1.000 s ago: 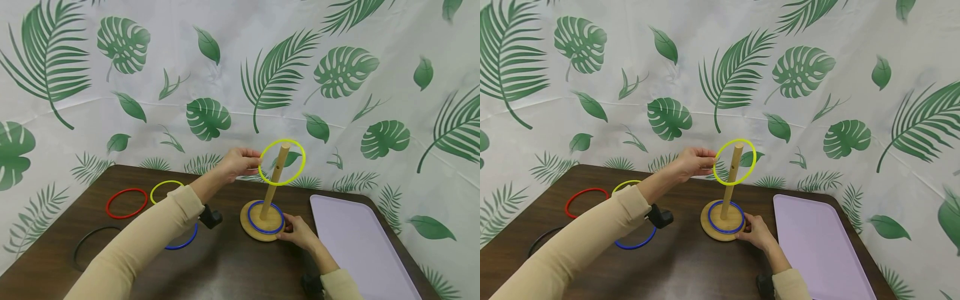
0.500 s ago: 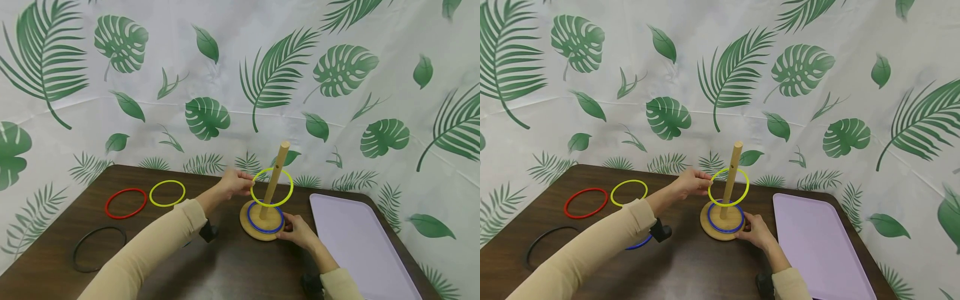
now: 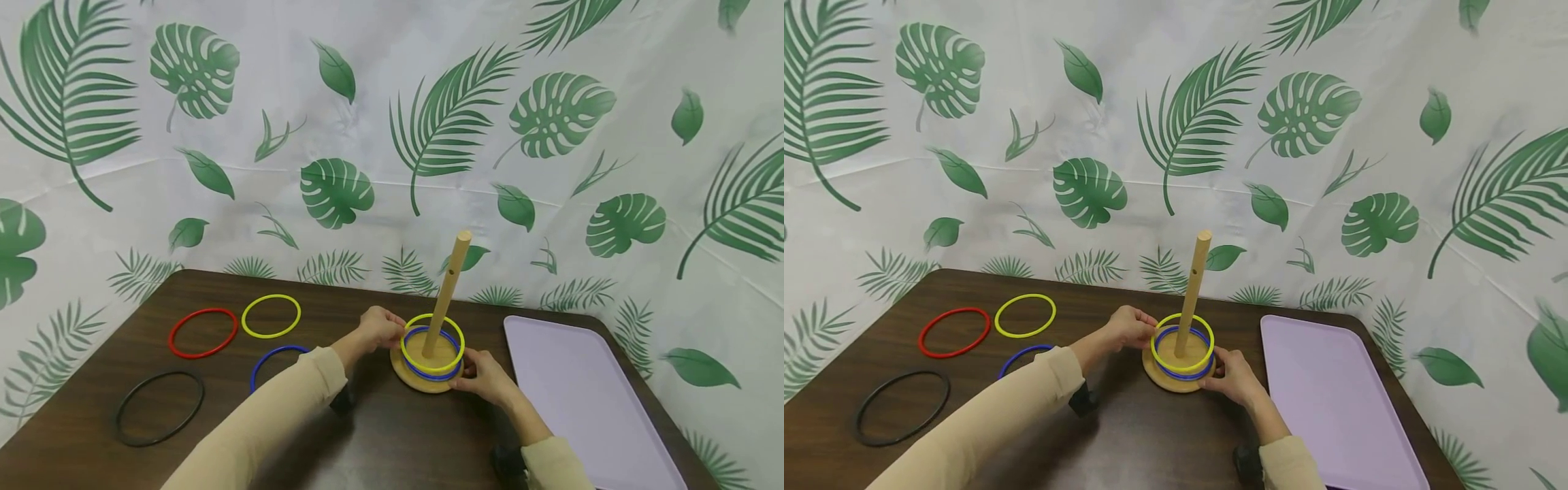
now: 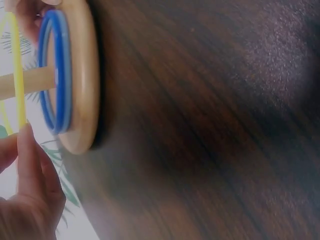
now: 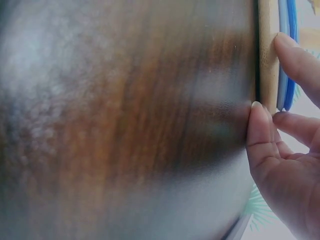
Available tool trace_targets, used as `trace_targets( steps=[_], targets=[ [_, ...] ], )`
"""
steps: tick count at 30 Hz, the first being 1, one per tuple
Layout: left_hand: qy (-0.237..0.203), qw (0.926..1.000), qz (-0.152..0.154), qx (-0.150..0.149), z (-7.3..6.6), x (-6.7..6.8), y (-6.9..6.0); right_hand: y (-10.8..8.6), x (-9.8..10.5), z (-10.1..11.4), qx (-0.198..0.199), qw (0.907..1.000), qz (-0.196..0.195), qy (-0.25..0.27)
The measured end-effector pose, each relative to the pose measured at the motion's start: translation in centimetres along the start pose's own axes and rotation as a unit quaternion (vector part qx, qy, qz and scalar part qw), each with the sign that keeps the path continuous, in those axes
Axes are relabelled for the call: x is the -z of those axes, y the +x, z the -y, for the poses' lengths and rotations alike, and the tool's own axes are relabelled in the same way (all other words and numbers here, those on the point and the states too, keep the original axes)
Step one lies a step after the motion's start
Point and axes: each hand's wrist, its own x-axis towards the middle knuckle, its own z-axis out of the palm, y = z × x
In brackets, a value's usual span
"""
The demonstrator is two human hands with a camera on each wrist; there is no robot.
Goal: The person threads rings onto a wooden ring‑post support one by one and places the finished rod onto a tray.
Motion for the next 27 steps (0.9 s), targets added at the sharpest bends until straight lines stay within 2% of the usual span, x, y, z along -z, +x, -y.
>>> trace_targets(
  steps=[6,13,27],
  targets=[
    [0.023,0.9997,-0.01,0.003,0.4,-0.7,0.4,0.0,-0.1,0.0,-0.005,0.9999,-0.001,0.011],
    [0.029,0.9993,-0.023,0.009,0.7,-1.2,0.9,0.0,-0.1,0.0,-0.005,0.9998,0.0,0.022],
    [0.045,0.9983,-0.034,0.013,0.7,-1.6,1.0,-0.1,-0.1,-0.1,-0.009,0.9999,-0.003,0.01]
  ],
)
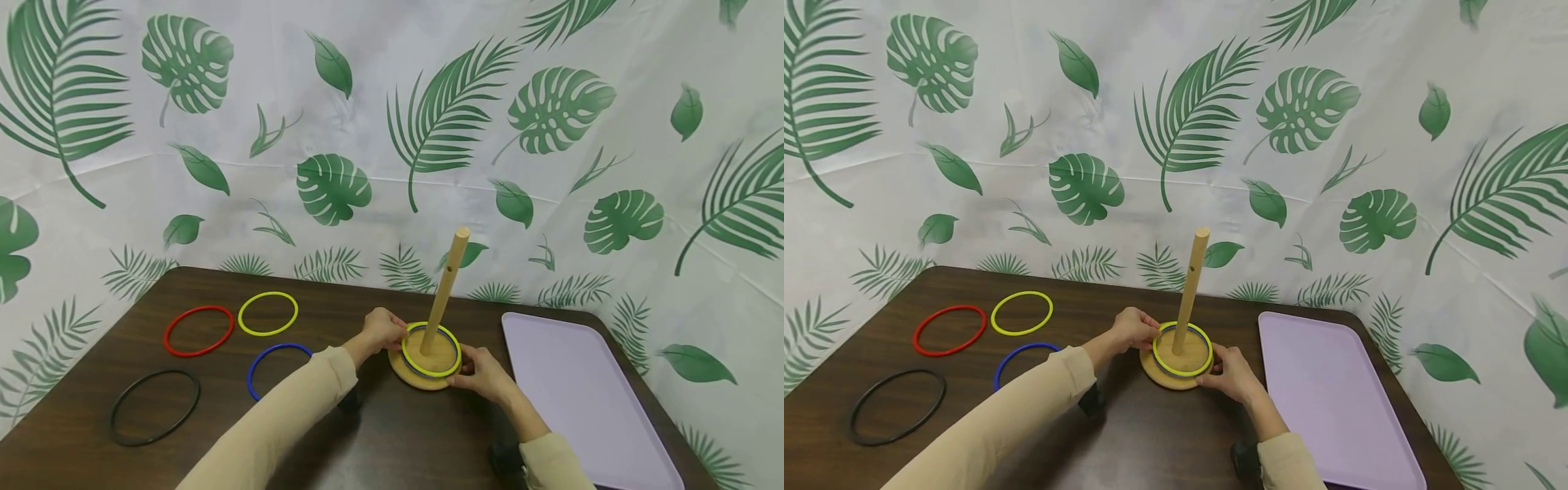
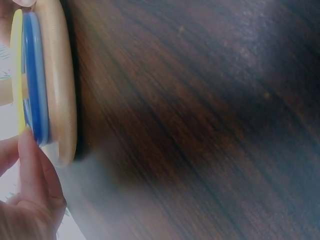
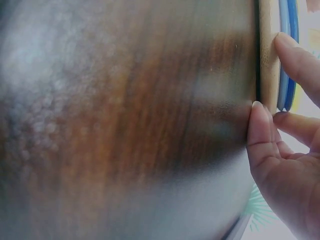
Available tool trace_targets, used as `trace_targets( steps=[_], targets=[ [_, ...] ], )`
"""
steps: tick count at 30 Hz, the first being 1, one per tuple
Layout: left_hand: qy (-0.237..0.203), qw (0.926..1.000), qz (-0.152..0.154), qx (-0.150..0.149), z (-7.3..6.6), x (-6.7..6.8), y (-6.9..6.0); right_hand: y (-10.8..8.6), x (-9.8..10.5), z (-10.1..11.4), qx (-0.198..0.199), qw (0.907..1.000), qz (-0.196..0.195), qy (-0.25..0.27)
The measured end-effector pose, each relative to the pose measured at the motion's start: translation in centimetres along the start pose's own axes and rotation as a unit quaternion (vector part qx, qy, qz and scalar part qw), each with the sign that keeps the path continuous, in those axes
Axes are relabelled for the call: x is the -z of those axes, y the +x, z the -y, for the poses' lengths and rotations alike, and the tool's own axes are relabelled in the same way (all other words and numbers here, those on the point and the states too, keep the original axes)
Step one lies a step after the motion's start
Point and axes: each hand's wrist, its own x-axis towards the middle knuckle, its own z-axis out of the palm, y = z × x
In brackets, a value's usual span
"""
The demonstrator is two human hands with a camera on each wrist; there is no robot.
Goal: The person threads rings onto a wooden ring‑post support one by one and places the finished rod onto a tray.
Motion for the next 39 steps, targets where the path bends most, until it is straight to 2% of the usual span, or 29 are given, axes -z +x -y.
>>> trace_targets(
  steps=[19,26,32,35,39],
  targets=[
    [-0.021,0.9996,0.004,-0.021,0.5,0.5,-0.4,0.1,0.0,0.5,-0.007,0.9998,0.0,-0.018],
    [-0.044,0.9988,0.009,-0.019,0.3,1.5,-1.0,0.0,0.1,0.3,-0.017,0.9996,-0.001,-0.022],
    [-0.062,0.9967,0.04,-0.034,0.4,3.2,-1.5,0.0,0.1,0.3,-0.011,0.9999,0.001,-0.013],
    [-0.053,0.9959,0.063,-0.037,0.6,4.3,-1.7,0.0,0.1,0.3,-0.012,0.9998,-0.002,-0.013],
    [-0.03,0.992,0.11,-0.053,1.0,6.1,-2.1,0.0,0.0,0.3,-0.017,0.9997,-0.003,-0.014]
  ],
)
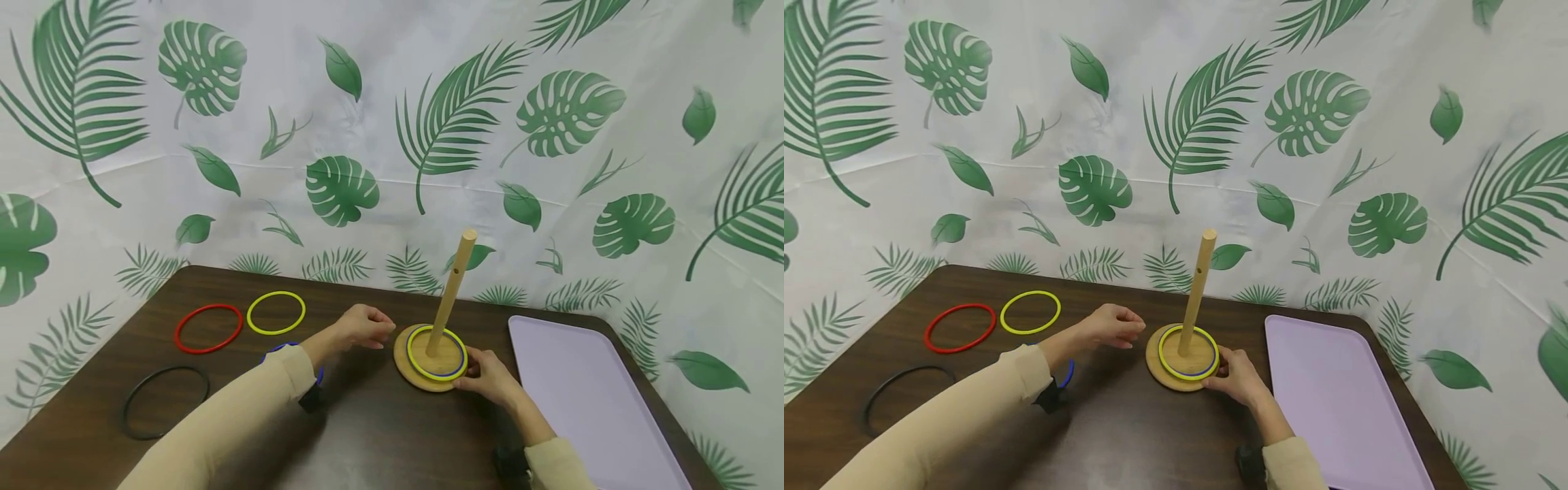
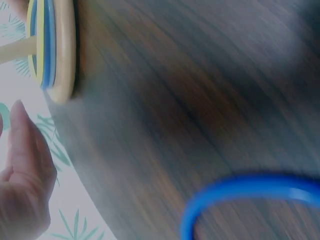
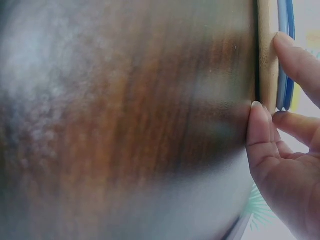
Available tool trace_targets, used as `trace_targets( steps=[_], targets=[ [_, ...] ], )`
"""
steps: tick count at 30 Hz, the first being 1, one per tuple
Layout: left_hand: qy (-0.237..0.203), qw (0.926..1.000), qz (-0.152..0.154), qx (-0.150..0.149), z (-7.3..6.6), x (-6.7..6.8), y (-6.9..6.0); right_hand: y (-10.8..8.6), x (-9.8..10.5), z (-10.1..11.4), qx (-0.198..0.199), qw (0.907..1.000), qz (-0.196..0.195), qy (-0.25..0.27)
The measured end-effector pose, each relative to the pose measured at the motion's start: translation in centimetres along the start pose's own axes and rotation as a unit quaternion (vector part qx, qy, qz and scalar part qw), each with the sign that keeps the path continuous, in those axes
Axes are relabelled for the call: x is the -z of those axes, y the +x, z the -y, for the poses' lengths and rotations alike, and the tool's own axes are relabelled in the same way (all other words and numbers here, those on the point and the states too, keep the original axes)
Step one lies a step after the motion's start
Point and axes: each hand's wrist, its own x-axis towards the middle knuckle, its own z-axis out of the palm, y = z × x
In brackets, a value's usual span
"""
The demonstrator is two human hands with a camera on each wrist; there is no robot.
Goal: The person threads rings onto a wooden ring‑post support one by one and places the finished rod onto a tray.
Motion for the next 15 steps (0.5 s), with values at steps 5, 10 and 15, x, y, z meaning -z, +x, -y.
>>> trace_targets(
  steps=[5,10,15],
  targets=[
    [0.025,0.9988,0.043,-0.006,0.3,2.3,-1.1,0.0,-0.1,-0.1,-0.003,1.0,-0.002,0.002],
    [0.028,0.9983,0.05,0.003,0.9,4.5,-1.9,-0.1,-0.1,-0.1,0.001,1.0,-0.001,0.004],
    [0.041,0.9982,0.043,0.007,1.4,6.8,-2.8,0.0,-0.1,-0.1,0.004,1.0,-0.003,0.006]
  ],
)
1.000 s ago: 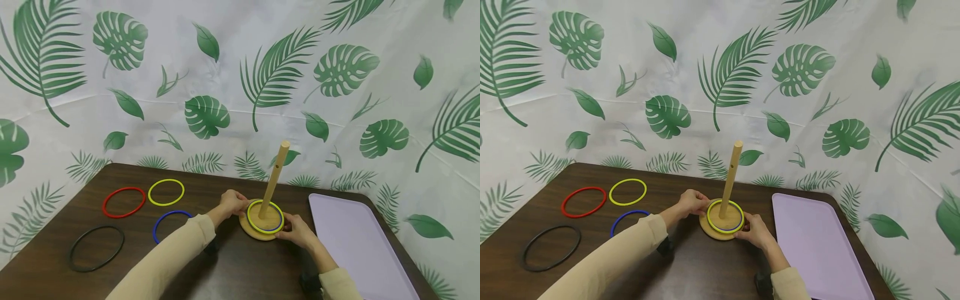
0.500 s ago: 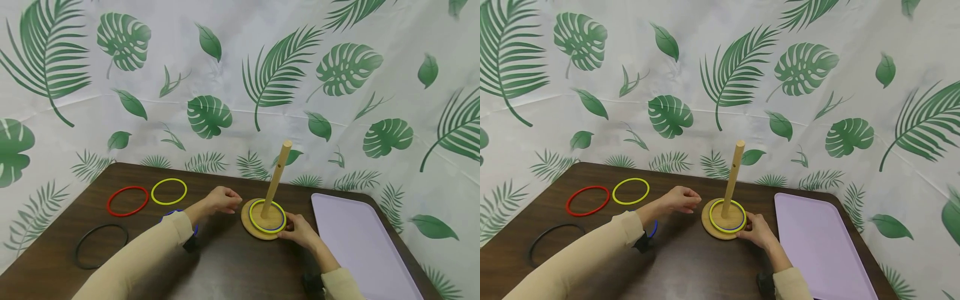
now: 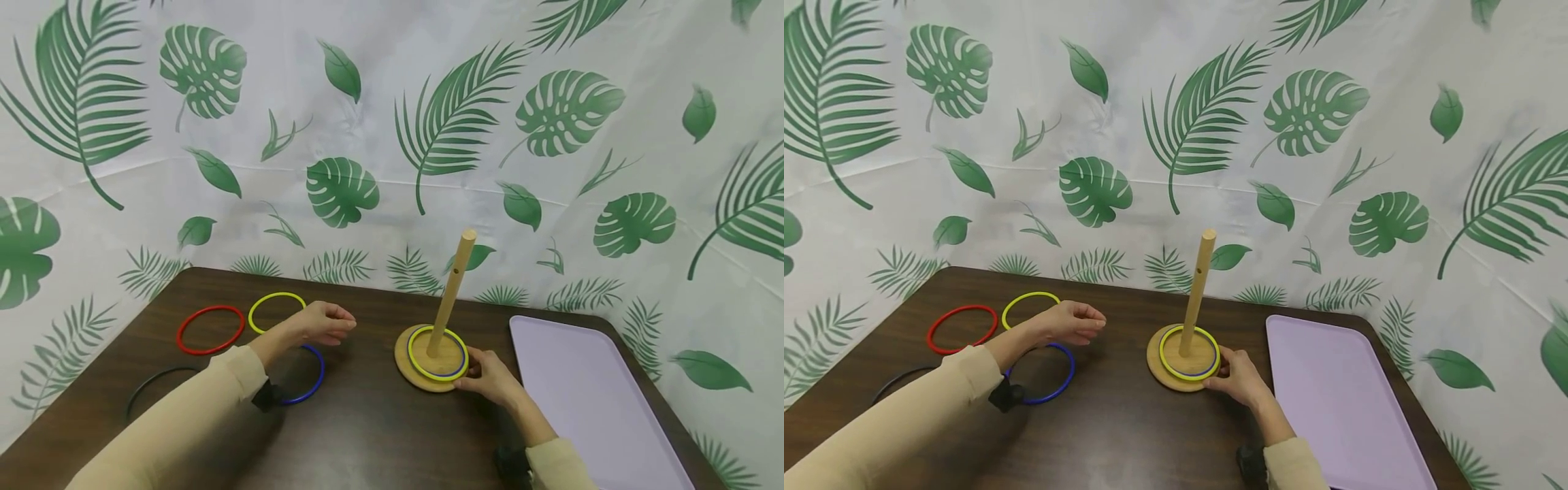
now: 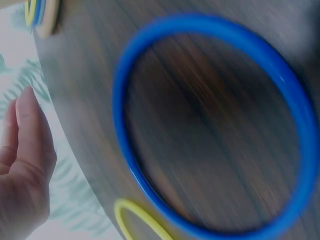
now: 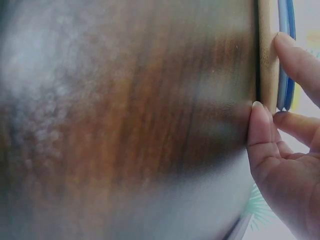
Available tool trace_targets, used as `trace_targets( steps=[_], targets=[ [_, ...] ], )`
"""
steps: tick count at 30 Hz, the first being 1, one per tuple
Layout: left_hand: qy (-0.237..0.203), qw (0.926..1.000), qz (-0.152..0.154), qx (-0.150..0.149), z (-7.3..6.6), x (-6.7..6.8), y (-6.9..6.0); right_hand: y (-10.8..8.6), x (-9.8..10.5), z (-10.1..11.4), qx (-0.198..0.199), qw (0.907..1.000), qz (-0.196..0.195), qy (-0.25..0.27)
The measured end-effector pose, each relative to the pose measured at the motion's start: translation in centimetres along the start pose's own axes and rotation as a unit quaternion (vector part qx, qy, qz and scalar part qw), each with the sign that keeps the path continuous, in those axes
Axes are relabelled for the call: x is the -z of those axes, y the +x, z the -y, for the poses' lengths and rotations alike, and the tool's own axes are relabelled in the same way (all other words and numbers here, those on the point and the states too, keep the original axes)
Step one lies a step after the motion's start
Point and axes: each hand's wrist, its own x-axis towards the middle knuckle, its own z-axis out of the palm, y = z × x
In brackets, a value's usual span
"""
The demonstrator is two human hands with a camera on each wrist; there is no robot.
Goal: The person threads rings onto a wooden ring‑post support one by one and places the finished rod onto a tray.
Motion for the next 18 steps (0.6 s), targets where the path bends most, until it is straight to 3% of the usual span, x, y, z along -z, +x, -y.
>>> trace_targets(
  steps=[9,18],
  targets=[
    [0.021,0.9997,-0.006,0.007,1.8,3.8,-2.2,0.0,0.1,-0.1,0.005,1.0,0.004,0.004],
    [0.033,0.9987,-0.031,0.025,3.8,6.0,-3.8,0.0,0.1,-0.1,-0.001,1.0,0.007,0.001]
  ],
)
